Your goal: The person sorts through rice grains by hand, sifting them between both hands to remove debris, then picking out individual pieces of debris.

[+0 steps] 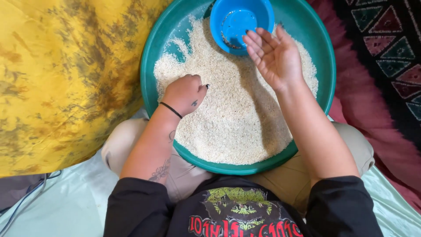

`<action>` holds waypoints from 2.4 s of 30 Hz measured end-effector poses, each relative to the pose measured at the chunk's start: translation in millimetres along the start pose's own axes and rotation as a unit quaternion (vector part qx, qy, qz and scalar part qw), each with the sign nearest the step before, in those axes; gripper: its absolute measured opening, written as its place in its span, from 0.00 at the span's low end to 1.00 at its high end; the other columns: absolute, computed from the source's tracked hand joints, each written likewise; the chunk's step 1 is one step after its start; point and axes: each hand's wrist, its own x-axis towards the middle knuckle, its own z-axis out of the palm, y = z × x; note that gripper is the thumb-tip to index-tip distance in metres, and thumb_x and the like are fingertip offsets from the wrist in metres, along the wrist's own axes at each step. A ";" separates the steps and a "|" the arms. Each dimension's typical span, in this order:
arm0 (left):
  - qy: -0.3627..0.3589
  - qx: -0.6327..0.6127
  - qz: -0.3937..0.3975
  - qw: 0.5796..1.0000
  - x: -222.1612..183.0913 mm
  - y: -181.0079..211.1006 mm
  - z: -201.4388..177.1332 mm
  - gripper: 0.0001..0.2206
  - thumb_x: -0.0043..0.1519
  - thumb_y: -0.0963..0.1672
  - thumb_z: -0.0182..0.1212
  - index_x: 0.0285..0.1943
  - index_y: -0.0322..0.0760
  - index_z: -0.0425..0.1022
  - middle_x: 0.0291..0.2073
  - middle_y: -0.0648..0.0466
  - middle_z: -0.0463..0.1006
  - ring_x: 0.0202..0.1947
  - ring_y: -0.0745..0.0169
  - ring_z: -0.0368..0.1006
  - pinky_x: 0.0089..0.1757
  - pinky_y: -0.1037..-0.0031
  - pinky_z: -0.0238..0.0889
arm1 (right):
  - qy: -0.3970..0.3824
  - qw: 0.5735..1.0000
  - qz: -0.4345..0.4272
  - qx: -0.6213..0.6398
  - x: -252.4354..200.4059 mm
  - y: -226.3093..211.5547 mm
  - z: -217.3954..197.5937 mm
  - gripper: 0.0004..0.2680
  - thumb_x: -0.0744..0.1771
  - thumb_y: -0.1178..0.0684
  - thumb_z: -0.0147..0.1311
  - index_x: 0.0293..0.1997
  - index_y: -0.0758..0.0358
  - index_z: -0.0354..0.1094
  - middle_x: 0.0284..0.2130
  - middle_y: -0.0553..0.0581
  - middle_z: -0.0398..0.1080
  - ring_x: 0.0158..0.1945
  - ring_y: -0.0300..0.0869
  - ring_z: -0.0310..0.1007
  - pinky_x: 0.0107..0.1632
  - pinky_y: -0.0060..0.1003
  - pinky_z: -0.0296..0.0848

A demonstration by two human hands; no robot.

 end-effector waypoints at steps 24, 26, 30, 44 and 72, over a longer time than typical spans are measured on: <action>0.048 -0.742 -0.201 0.637 -31.4 -53.1 166.0 0.29 0.68 0.55 0.48 0.65 0.27 0.71 0.58 0.38 0.74 0.57 0.51 0.69 0.61 0.61 0.61 | -0.124 0.940 -0.062 -0.312 -107.5 64.1 -49.0 0.11 0.70 0.62 0.46 0.57 0.72 0.71 0.46 0.60 0.76 0.52 0.40 0.75 0.57 0.35 0.72; 0.044 -0.760 -0.206 0.615 -30.2 -39.8 156.9 0.29 0.67 0.55 0.50 0.65 0.25 0.69 0.58 0.36 0.73 0.57 0.47 0.70 0.61 0.56 0.62 | -0.119 0.941 -0.075 -0.307 -105.4 62.5 -50.9 0.10 0.70 0.62 0.47 0.57 0.72 0.70 0.46 0.60 0.76 0.52 0.40 0.75 0.57 0.34 0.72; -0.022 -0.799 -0.161 0.580 -31.4 54.5 67.3 0.33 0.67 0.57 0.44 0.63 0.24 0.72 0.54 0.33 0.76 0.55 0.43 0.74 0.55 0.50 0.67 | -0.104 0.945 -0.119 -0.288 -100.4 57.8 -53.3 0.10 0.70 0.62 0.48 0.57 0.73 0.70 0.47 0.60 0.76 0.53 0.38 0.74 0.56 0.32 0.72; -0.121 -0.867 -0.140 0.463 -33.3 45.6 89.5 0.30 0.68 0.56 0.43 0.62 0.27 0.72 0.51 0.35 0.79 0.51 0.45 0.79 0.51 0.54 0.73 | -0.121 0.701 -0.363 -0.601 -116.1 47.8 -32.3 0.09 0.66 0.62 0.59 0.50 0.55 0.79 0.49 0.59 0.72 0.56 0.51 0.64 0.60 0.50 0.63; -0.166 -0.904 -0.064 0.389 -40.5 65.2 57.1 0.31 0.70 0.56 0.42 0.68 0.26 0.66 0.56 0.33 0.75 0.54 0.46 0.77 0.54 0.61 0.73 | -0.136 0.695 -0.366 -0.604 -111.9 50.6 -35.8 0.02 0.64 0.57 0.66 0.36 0.55 0.78 0.52 0.59 0.69 0.60 0.55 0.59 0.64 0.56 0.58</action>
